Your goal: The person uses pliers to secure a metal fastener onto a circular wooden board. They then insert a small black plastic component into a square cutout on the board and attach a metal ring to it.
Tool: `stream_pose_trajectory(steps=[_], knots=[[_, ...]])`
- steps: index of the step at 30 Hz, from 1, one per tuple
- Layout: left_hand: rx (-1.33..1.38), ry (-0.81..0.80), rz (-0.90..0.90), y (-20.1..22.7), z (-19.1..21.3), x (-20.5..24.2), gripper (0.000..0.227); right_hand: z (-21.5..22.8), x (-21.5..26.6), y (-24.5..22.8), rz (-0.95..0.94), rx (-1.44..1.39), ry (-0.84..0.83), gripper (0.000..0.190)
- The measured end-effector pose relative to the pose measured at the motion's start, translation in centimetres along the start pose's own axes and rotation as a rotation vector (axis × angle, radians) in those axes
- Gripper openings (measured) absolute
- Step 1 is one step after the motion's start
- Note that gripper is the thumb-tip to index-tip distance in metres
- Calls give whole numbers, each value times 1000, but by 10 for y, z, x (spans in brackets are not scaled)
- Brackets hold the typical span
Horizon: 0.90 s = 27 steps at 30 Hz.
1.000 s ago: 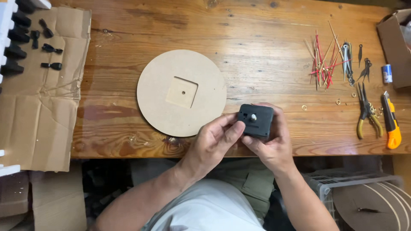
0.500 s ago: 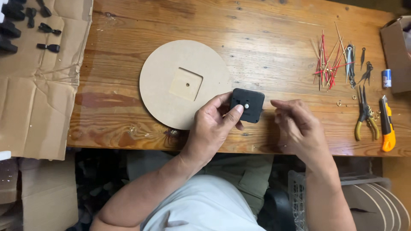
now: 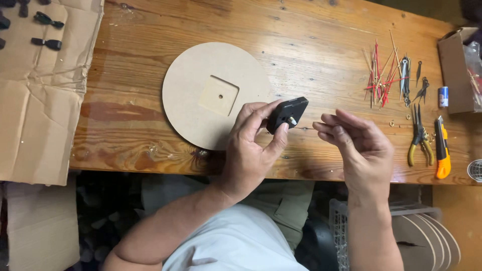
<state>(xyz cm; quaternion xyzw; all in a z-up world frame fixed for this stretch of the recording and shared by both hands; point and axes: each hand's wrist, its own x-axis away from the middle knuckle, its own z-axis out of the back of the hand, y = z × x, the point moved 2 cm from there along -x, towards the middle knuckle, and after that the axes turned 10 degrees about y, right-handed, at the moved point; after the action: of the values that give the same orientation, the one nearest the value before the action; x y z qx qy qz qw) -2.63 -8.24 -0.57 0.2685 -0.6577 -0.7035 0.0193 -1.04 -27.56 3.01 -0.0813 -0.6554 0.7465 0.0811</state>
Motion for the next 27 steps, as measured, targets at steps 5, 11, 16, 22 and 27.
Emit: stream_pose_trajectory(steps=[5, 11, 16, 22, 27], knots=[[-50, 13, -109, 2, 0, 7, 36, -10, 17, 10, 106, -86, -47, 16], [-50, 58, -224, -4, -3, 13, 41, -23, 22, 28, 108, -102, -38, 18], [-49, 98, -289, 0, -3, 12, 43, -18, 15, 50, 284, -129, -12, 10], [-18, 94, -264, 2, -3, 11, 41, -28, 15, 53, 289, -221, -25, 10], [51, 88, -102, -1, -4, 11, 39, -33, 15, 48, 342, -164, -10, 12]])
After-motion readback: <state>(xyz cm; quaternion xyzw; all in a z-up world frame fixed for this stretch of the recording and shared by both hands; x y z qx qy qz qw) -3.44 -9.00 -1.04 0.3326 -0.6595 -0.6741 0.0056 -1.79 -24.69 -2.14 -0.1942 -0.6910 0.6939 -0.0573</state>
